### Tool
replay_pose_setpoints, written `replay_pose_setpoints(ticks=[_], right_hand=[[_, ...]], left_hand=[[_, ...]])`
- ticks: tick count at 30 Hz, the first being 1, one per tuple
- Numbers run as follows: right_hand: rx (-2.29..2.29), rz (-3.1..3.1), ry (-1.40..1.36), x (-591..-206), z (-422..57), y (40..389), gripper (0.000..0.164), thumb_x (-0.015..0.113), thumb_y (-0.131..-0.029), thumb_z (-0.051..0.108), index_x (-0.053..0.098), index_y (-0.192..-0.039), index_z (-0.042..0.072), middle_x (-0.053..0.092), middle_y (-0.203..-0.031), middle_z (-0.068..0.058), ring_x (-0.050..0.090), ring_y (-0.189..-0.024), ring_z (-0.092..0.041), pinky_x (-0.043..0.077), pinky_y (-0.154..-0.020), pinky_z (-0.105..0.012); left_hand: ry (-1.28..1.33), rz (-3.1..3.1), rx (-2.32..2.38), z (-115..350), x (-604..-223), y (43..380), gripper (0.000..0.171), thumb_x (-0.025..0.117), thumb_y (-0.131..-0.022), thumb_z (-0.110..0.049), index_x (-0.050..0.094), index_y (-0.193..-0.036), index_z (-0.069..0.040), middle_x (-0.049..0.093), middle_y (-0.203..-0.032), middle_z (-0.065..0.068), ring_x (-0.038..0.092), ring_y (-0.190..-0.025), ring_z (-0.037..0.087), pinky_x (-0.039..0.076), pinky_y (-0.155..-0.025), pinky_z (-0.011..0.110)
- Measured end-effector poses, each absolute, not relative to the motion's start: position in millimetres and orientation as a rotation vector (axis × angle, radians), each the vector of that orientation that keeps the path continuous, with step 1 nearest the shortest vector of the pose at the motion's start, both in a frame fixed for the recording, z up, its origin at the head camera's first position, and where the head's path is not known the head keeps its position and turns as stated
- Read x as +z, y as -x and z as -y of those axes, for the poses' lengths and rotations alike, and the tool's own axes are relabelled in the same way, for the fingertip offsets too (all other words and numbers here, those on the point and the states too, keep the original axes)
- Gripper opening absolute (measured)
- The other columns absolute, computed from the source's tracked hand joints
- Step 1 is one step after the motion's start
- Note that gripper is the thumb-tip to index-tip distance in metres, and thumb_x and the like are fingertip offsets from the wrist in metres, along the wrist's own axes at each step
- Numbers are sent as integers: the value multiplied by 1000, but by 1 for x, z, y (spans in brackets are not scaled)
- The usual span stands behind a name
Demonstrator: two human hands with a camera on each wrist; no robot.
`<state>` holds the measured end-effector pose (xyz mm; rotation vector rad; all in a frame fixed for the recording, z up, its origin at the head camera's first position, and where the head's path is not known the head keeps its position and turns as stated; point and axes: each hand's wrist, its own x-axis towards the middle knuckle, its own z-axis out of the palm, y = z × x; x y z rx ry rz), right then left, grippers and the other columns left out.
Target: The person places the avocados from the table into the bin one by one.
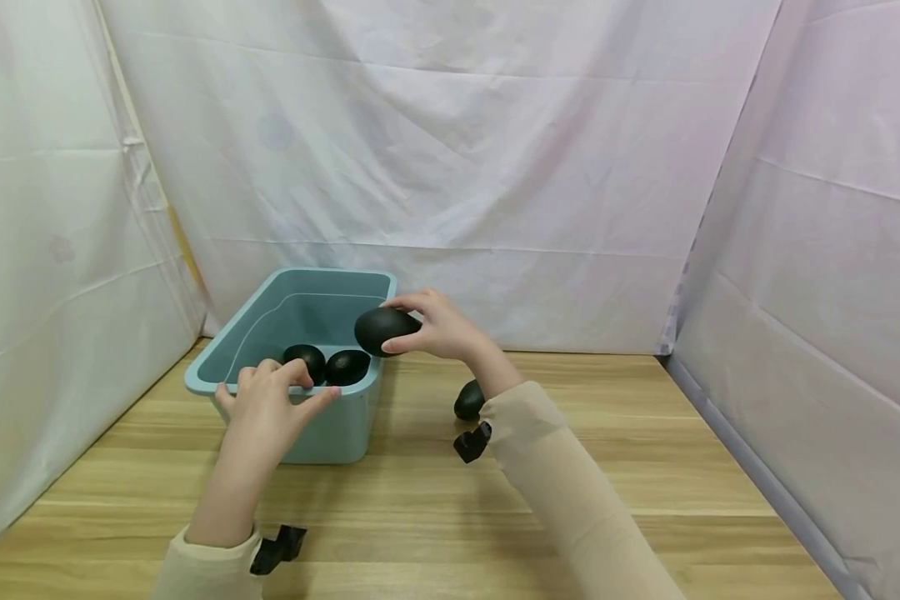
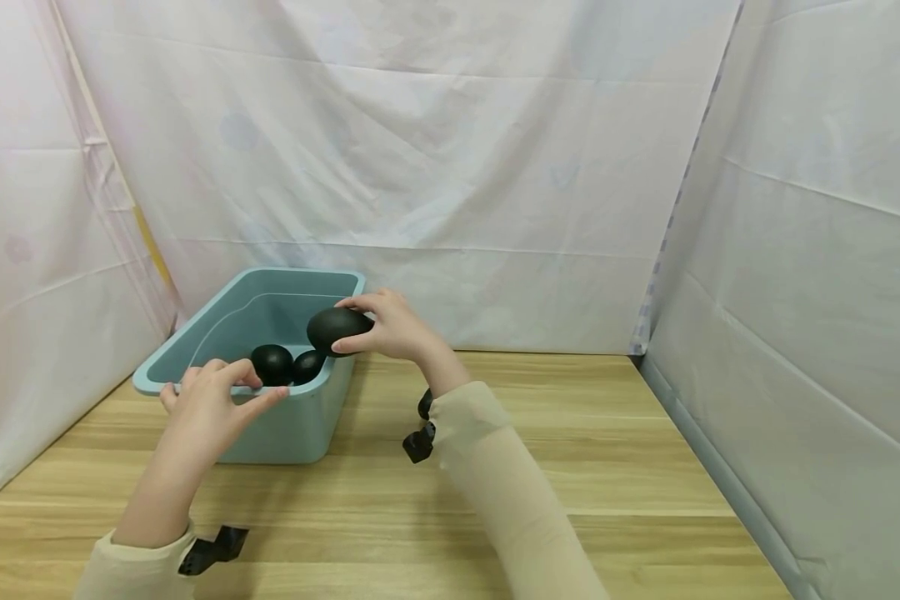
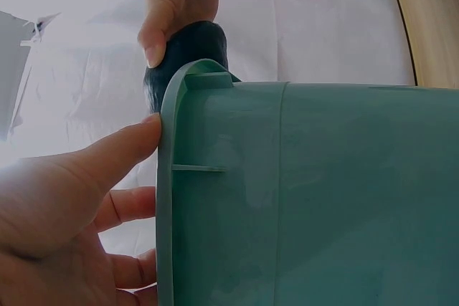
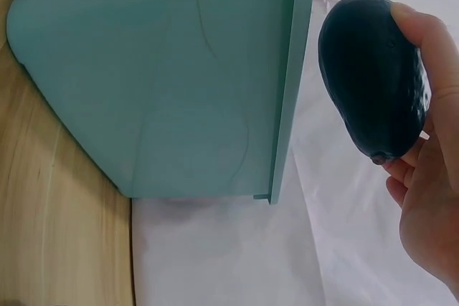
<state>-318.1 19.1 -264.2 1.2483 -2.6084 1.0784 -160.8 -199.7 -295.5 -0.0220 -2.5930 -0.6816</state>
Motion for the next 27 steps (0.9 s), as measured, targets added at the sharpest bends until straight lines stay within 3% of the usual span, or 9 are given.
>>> replay_pose_setpoints(ticks=[9, 27], right_hand=[[1033, 2630, -1231, -262, -5, 317, 55, 78, -79, 40, 61, -128, 23, 55, -115, 4, 39, -113, -15, 42, -85, -38], [1008, 2596, -1276, -265, 25, 317, 55, 77, -79, 43, 61, -127, 22, 57, -111, 7, 41, -109, -20, 43, -79, -34]], left_hand=[[26, 2593, -671, 200, -296, 162, 34, 76, -81, -40, 59, -81, -12, 55, -94, 17, 44, -95, 46, 7, -88, 81], [35, 2577, -666, 201, -299, 160, 33, 77, -80, -39, 60, -82, -11, 53, -88, 14, 45, -93, 46, 7, -87, 82]])
